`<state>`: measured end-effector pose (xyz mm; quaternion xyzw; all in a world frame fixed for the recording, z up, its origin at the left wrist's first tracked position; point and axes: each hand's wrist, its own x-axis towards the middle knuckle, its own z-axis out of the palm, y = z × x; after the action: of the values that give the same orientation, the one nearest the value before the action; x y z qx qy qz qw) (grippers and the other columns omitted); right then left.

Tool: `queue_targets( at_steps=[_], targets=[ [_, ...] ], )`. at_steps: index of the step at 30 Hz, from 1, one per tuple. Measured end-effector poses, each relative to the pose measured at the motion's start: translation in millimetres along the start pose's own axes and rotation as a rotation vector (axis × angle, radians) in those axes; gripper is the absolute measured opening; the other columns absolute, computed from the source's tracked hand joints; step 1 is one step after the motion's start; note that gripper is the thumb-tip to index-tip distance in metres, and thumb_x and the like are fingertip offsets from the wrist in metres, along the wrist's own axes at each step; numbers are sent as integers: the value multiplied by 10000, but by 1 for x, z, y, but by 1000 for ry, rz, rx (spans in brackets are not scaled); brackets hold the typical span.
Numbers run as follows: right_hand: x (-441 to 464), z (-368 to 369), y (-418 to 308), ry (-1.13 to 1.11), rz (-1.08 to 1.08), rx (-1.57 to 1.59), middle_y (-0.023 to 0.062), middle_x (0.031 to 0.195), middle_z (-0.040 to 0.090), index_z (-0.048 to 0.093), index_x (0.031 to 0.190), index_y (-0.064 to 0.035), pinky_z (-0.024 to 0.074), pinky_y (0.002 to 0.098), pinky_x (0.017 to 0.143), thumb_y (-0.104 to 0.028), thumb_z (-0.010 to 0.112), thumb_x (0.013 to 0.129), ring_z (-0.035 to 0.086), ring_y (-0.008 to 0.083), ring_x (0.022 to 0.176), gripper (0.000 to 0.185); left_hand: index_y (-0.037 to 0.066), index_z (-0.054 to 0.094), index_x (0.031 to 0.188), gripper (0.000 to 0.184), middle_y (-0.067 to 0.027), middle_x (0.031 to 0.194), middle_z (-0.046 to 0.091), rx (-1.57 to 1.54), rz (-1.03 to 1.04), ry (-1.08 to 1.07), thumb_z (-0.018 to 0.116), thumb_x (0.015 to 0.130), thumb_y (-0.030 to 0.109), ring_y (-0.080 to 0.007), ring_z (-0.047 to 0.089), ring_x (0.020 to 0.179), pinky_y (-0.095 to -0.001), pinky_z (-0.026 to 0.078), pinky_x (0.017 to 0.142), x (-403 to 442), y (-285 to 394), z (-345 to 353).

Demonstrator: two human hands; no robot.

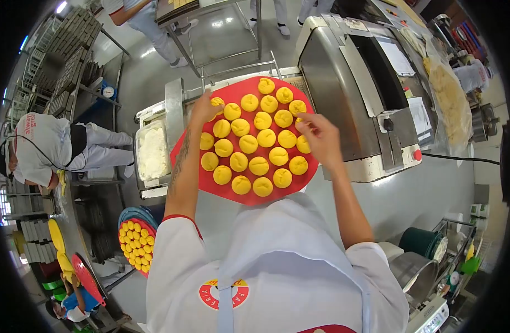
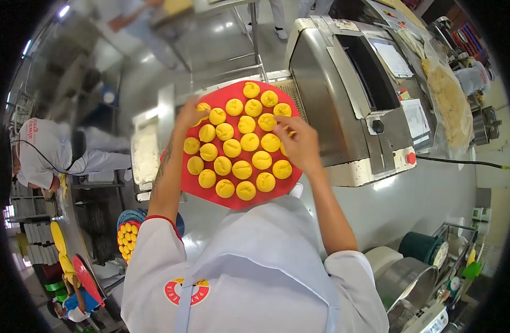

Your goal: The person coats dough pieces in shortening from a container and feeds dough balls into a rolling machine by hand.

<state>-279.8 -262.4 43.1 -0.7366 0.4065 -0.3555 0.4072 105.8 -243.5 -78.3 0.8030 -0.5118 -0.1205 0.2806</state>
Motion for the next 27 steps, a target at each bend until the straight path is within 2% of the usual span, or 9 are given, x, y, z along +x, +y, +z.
queue_targets(
  at_steps=[2, 3, 5, 9, 13, 15, 19, 24, 27],
  targets=[
    [5, 38, 5, -82, -10, 77, 90, 1031, 668, 646, 1232, -47, 547, 296, 758, -173, 704, 912, 667, 177, 854, 349, 59, 707, 1134, 504, -236, 1106, 694, 76, -39, -222, 810, 740, 356, -389, 674, 1011, -447, 530, 869, 9, 2, -11],
    [8, 56, 10, -108, -42, 130, 91, 1092, 662, 594, 1315, -58, 559, 301, 782, -182, 705, 913, 676, 196, 879, 435, 29, 729, 1069, 438, -182, 1054, 725, 52, -25, -123, 806, 764, 334, -347, 695, 988, -423, 533, 868, -1, 20, -19],
    [22, 96, 14, -31, -19, 269, 100, 1133, 643, 514, 1386, -65, 564, 295, 786, -210, 681, 937, 675, 203, 884, 501, 32, 727, 1087, 413, -160, 1073, 727, -319, 14, -159, 777, 807, 332, -317, 693, 1008, -402, 526, 879, -8, 61, -35],
    [28, 95, -3, -113, 242, 966, 115, 1083, 638, 420, 1453, -70, 562, 282, 721, -248, 610, 992, 668, 185, 842, 529, 8, 680, 1203, 456, -110, 1146, 724, -625, 128, -468, 704, 909, 355, -174, 652, 1063, -321, 488, 936, -45, 170, -69],
    [-11, 24, 0, 83, 419, 1128, 106, 1018, 634, 438, 1442, -76, 536, 274, 631, -232, 552, 1023, 644, 153, 753, 461, 7, 686, 1187, 476, -240, 1153, 685, -437, 173, 51, 667, 902, 388, -332, 656, 1107, -401, 487, 973, 22, 152, 3],
    [-32, -21, -3, 179, 408, 1308, 96, 1004, 634, 436, 1444, -79, 522, 276, 590, -228, 550, 1025, 630, 149, 709, 459, 12, 692, 1172, 516, -260, 1161, 671, -233, 188, 17, 676, 877, 435, -362, 649, 1109, -433, 495, 962, 67, 127, 51],
    [-52, -110, -10, 472, 287, 872, 97, 1017, 632, 435, 1440, -73, 521, 269, 545, -264, 577, 1018, 624, 158, 681, 485, 0, 667, 1181, 571, -264, 1116, 677, 194, 225, -421, 738, 802, 422, -386, 654, 1075, -450, 516, 914, 101, 118, 91],
    [0, -234, -21, 880, -191, 264, 137, 1009, 663, 511, 1294, -11, 543, 271, 577, -169, 679, 952, 662, 157, 712, 412, 23, 632, 1119, 498, -205, 925, 702, 141, 356, -306, 816, 750, 301, -336, 699, 862, -403, 544, 767, 73, 145, 73],
    [62, -270, -23, 876, -321, 200, 138, 1075, 653, 576, 1295, -33, 562, 296, 656, -208, 722, 920, 682, 188, 790, 439, 4, 644, 1125, 427, -157, 921, 708, -188, 33, -175, 799, 810, 247, -215, 690, 818, -318, 539, 740, 59, 163, 60]
  ],
)
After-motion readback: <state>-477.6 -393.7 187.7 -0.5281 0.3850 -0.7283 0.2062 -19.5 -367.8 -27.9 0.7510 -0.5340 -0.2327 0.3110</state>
